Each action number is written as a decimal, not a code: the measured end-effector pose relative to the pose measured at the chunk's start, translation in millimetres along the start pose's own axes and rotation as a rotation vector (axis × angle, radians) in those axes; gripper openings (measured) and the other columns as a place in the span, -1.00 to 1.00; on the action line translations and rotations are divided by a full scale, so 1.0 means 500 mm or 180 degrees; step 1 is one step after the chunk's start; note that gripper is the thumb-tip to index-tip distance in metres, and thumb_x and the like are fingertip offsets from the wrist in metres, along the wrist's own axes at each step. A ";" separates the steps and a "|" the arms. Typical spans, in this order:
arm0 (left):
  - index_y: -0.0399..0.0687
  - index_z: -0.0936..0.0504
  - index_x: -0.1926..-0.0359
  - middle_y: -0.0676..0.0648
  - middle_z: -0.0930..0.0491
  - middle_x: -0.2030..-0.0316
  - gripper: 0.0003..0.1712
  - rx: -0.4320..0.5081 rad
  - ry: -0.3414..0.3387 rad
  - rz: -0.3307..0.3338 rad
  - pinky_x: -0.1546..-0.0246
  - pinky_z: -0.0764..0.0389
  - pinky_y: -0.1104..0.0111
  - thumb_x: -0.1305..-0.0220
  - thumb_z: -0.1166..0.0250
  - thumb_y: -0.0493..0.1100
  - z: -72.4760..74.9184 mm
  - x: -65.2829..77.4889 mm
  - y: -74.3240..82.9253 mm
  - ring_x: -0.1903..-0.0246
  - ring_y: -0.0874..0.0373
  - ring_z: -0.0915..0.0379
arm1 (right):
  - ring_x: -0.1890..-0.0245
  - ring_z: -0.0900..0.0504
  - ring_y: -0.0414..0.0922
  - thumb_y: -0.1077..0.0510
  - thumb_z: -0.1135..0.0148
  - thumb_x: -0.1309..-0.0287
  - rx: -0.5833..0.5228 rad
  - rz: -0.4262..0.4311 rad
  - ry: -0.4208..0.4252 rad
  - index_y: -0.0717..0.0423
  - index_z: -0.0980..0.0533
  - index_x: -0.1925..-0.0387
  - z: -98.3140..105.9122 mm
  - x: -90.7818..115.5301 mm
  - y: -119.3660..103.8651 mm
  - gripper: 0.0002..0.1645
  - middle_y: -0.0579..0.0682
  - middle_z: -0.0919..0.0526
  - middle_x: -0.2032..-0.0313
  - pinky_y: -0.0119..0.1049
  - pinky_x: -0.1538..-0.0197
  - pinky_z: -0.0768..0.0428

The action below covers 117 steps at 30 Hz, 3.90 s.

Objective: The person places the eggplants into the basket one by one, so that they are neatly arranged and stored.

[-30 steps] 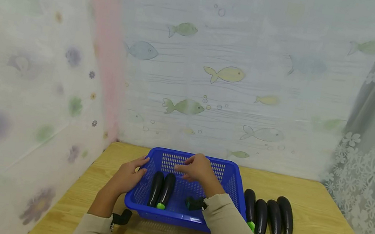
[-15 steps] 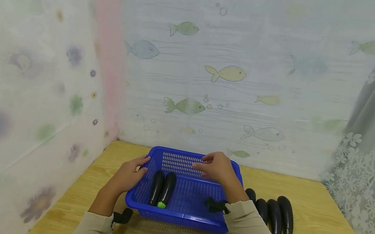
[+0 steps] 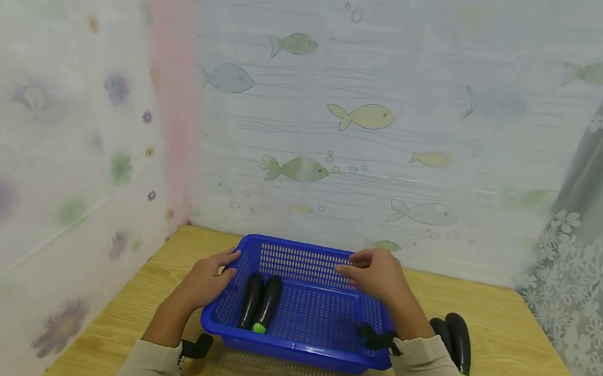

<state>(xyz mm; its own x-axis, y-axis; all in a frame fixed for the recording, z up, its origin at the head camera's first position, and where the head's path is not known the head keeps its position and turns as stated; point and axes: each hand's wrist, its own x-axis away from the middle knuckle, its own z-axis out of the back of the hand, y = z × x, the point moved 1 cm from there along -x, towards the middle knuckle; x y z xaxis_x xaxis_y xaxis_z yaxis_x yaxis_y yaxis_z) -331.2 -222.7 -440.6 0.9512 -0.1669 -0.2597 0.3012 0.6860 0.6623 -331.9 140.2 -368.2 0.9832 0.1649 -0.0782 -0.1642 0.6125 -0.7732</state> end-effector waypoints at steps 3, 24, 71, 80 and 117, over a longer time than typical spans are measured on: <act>-0.06 -0.33 -0.36 -0.06 -0.22 -0.39 -0.44 -0.0053 0.0010 -0.0028 -0.30 -0.18 -0.10 -0.36 -0.09 -0.11 -0.001 -0.001 -0.002 -0.37 -0.13 -0.11 | 0.37 -0.70 -0.14 -0.18 -0.40 0.03 0.0034 0.0032 0.0068 0.15 -0.57 -0.03 0.016 0.011 0.014 -0.34 0.08 -0.68 0.15 -0.22 0.31 -0.67; -0.04 -0.33 -0.36 -0.04 -0.22 -0.39 -0.44 -0.0103 0.0015 0.0036 -0.31 -0.17 -0.09 -0.36 -0.08 -0.10 0.000 0.002 0.001 -0.38 -0.11 -0.10 | 0.10 -0.69 0.06 -0.24 -0.30 -0.06 -0.0261 -0.0209 0.0181 0.18 -0.46 -0.16 0.104 0.069 0.114 -0.23 0.21 -0.62 -0.01 -0.05 0.10 -0.66; -0.01 -0.36 -0.35 0.00 -0.24 -0.38 -0.45 -0.0044 0.0014 0.0007 -0.31 -0.21 -0.06 -0.36 -0.08 -0.09 -0.006 0.000 0.001 -0.37 -0.07 -0.13 | -0.16 -0.44 0.23 -0.44 -0.11 -0.07 -0.0823 -0.1582 0.0351 0.32 0.11 -0.45 0.228 0.174 0.408 0.26 0.48 -0.05 -0.35 -0.14 0.05 -0.64; -0.03 -0.34 -0.36 -0.03 -0.22 -0.39 -0.45 -0.0007 -0.0024 0.0027 -0.32 -0.18 -0.06 -0.36 -0.07 -0.09 -0.002 0.001 0.008 -0.38 -0.09 -0.09 | -0.21 -0.40 0.20 -0.47 -0.08 -0.05 -0.0712 -0.1614 0.0223 0.38 0.03 -0.42 0.222 0.171 0.433 0.27 0.44 -0.01 -0.38 -0.22 0.01 -0.62; -0.04 -0.32 -0.37 -0.05 -0.22 -0.39 -0.44 -0.0016 -0.0053 0.0050 -0.32 -0.17 -0.07 -0.37 -0.07 -0.08 0.002 0.000 0.004 -0.39 -0.10 -0.08 | -0.17 -0.30 0.39 -0.55 -0.01 -0.03 0.0068 -0.1392 0.0168 0.38 -0.27 -0.29 0.212 0.167 0.430 0.18 0.48 -0.20 -0.27 0.03 0.03 -0.54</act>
<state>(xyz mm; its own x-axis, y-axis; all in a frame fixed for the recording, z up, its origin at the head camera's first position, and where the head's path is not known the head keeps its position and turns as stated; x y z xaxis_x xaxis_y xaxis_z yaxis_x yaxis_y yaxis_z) -330.7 -222.0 -438.2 0.9567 -0.1679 -0.2376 0.2861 0.6921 0.6627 -293.7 367.7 -474.1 0.9632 -0.1527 0.2210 0.2671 0.6319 -0.7276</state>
